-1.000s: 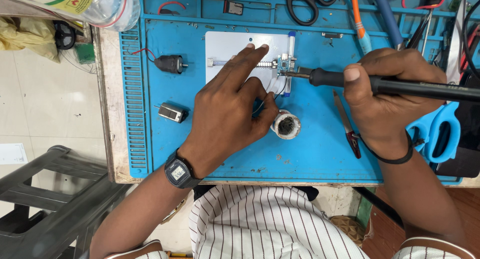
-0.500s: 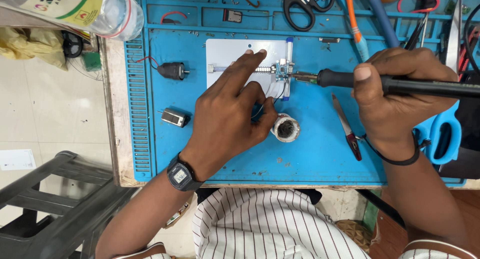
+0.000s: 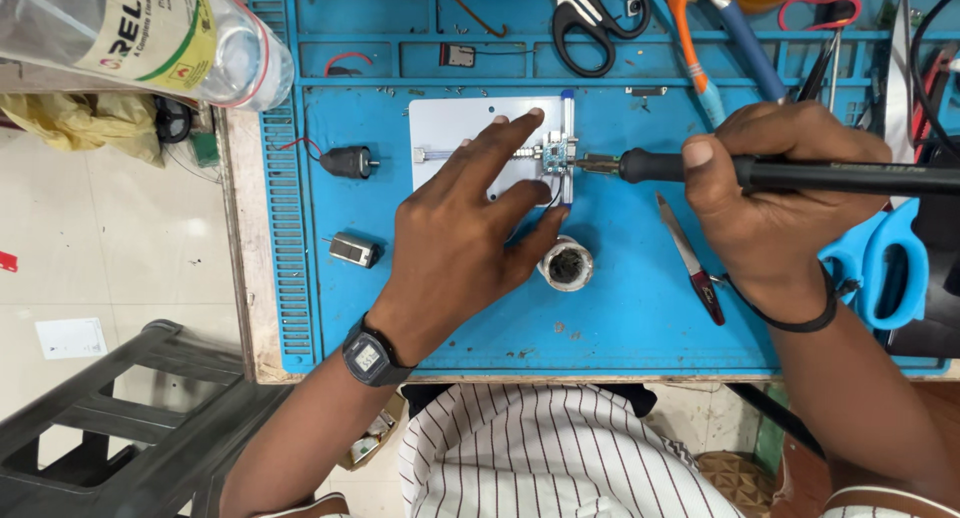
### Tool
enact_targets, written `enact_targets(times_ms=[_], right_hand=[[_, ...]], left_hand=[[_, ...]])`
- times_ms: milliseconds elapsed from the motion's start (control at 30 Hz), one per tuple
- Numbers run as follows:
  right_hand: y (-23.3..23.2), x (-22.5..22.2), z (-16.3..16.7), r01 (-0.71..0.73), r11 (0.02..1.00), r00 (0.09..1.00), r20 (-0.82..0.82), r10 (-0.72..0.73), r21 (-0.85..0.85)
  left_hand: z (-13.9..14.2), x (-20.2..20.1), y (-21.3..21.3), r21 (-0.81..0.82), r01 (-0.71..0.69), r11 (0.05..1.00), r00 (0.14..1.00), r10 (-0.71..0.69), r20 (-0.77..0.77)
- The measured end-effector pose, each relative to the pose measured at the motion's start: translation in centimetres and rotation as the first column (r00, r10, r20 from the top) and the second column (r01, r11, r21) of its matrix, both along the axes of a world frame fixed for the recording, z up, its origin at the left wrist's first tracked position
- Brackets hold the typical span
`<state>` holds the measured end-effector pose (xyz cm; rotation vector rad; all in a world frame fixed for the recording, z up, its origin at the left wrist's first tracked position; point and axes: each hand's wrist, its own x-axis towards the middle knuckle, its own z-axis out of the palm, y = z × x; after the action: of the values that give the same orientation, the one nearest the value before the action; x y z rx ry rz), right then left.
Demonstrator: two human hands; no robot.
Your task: The person strips and positions a wire against a small circuit board clamped on the work mat, then solders the connection with a soldering iron, dabbing the tip in a small flux container between joints. They continue soldering points on the board, then pick up scissors to trim the wire and handle the finished assembly.
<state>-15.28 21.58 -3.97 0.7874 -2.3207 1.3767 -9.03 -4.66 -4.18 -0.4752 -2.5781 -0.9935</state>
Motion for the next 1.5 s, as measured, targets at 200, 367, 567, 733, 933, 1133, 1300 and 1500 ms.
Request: enact_targets(times_ms=[200,367,567,733,933,1133,1300,1500], right_hand=[[-0.4,-0.1,0.0,-0.015,1.000,1.000,-0.011,0.016,0.017],[-0.6,-0.2,0.2,-0.039,0.999,0.999,-0.013,0.039,0.038],[-0.5,-0.3,0.2,-0.043,0.997,0.999,-0.002,0.043,0.060],[-0.2,-0.4,0.0,-0.065,0.995,0.998,-0.009,0.065,0.073],[-0.1,-0.5,0.0,-0.076,0.994,0.997,-0.025,0.078,0.079],[0.2,-0.2,0.1,-0.065,0.997,0.995,-0.066,0.069,0.050],[0.9,1.2,2.0,-0.023,0.999,1.000,0.015,0.023,-0.049],[1.6,5.0,3.0,0.130,0.980,0.984,0.101,-0.146,0.154]], left_hand=[[0.0,-0.1,0.0,-0.010,0.010,1.000,1.000,-0.010,0.015],[-0.2,-0.2,0.1,-0.018,0.012,1.000,1.000,-0.012,-0.004],[-0.3,0.0,0.2,-0.021,0.007,1.000,1.000,-0.007,0.002],[-0.4,0.0,0.2,-0.006,0.003,1.000,1.000,-0.003,0.006],[-0.6,0.0,0.3,-0.006,0.005,1.000,1.000,-0.005,0.004],[-0.7,0.0,0.2,-0.003,0.005,1.000,1.000,-0.005,0.003],[-0.7,-0.1,0.4,0.003,0.008,1.000,1.000,-0.008,-0.003],[-0.7,0.0,0.4,0.009,0.002,1.000,1.000,-0.002,0.001]])
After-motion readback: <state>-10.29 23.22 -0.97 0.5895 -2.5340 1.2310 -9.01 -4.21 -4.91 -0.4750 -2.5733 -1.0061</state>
